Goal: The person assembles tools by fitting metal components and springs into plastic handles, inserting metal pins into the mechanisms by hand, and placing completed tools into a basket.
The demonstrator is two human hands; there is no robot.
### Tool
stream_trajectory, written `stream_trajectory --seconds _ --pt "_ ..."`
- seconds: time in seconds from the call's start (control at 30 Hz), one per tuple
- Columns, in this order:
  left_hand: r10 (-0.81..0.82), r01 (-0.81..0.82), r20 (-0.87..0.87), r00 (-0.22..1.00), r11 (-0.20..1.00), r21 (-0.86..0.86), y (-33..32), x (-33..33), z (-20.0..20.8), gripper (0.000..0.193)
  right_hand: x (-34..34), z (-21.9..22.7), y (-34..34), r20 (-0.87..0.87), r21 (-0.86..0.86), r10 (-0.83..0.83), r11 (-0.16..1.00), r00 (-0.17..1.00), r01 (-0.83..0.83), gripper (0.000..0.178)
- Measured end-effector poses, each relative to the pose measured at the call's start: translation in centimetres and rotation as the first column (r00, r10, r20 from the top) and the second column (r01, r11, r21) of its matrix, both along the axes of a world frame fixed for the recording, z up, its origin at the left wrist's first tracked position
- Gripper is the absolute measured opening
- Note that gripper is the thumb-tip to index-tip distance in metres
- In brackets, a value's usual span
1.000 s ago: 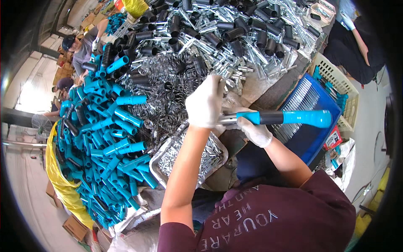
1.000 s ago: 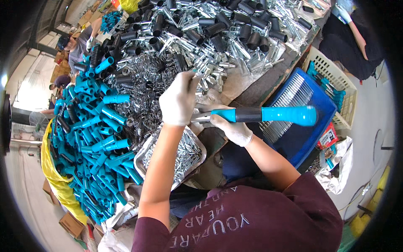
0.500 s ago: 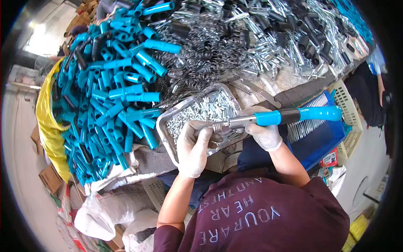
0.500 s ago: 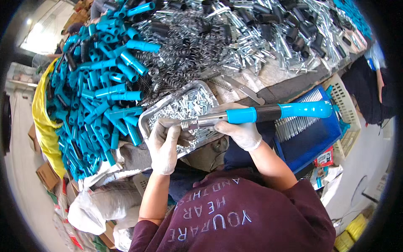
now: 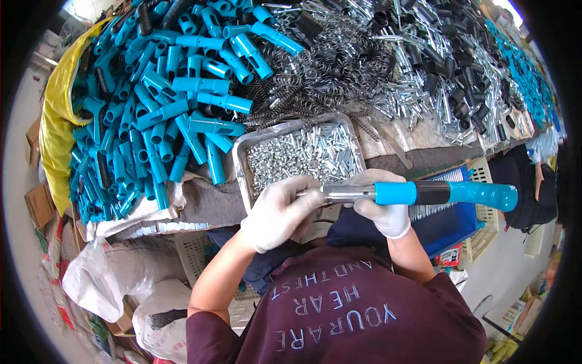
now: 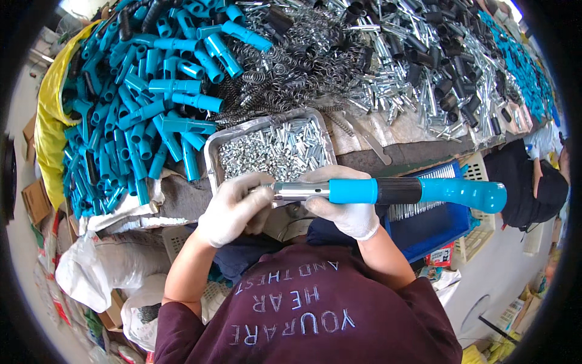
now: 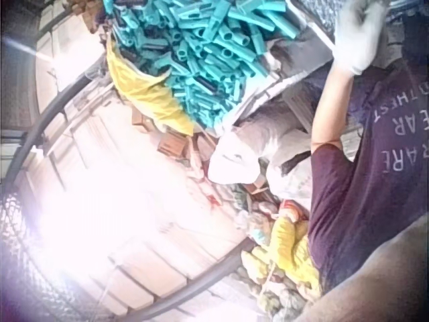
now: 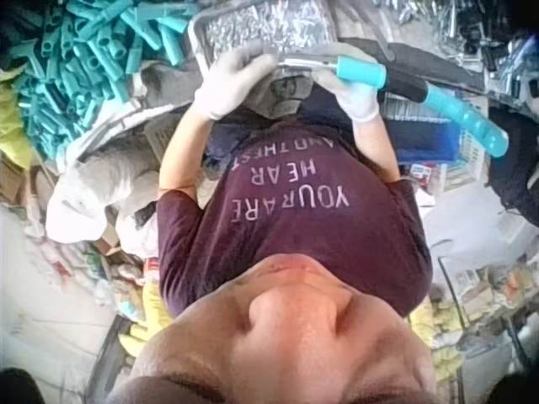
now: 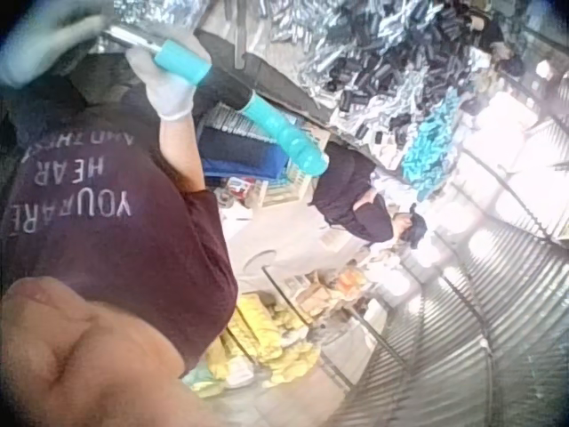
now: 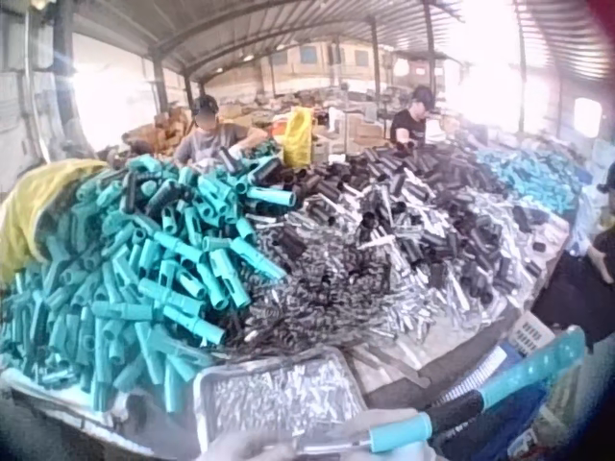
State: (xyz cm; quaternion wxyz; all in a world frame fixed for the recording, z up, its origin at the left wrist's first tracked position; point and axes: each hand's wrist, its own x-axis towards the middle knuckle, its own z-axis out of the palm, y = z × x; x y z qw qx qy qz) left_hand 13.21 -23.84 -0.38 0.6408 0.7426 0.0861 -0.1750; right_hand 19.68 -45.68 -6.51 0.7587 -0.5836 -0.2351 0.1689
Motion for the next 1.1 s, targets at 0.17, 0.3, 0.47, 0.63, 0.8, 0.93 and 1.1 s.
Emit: stream_trajectory --seconds 0.17,0.3,0.47,0.63,0.8,0.93,1.1 --pt "-0.183 -0.126 0.815 0.55 0.947 0.297 -0.3 0.9 -1.0 0.039 -1.1 -0.7 1.1 -0.401 0.305 0.038 0.948 0.915 0.094 0.039" --pt "-0.297 0.203 0.198 0.934 0.899 0.388 1.0 0.6 0.8 0.049 -1.2 -1.3 1.2 -0.381 0.21 -0.035 0.97 0.924 0.124 0.04" --pt "-0.054 -0.225 0.716 0.696 0.931 0.289 -1.5 0.3 0.0 0.033 -0.9 -1.1 1.0 -0.425 0.223 -0.012 0.968 0.905 0.118 0.038" --pt "-0.292 0.127 0.406 0.866 0.914 0.385 -0.2 0.5 -0.8 0.063 -1.0 -1.4 0.9 -0.42 0.216 -0.018 0.969 0.907 0.119 0.038" --pt "-0.229 0.05 0.516 0.825 0.94 0.337 0.1 0.3 -1.7 0.053 -0.5 -1.8 0.8 -0.392 0.21 0.014 0.975 0.92 0.075 0.04" --pt "-0.087 -0.245 0.746 0.66 0.914 0.323 -2.0 0.6 -1.2 0.03 -0.8 -1.8 0.9 -0.463 0.252 0.016 0.961 0.886 0.115 0.041" --pt "-0.092 -0.024 0.427 0.9 0.966 0.259 -0.9 0.5 -2.0 0.043 -0.9 -1.4 1.1 -0.45 0.25 -0.001 0.96 0.893 0.127 0.039"
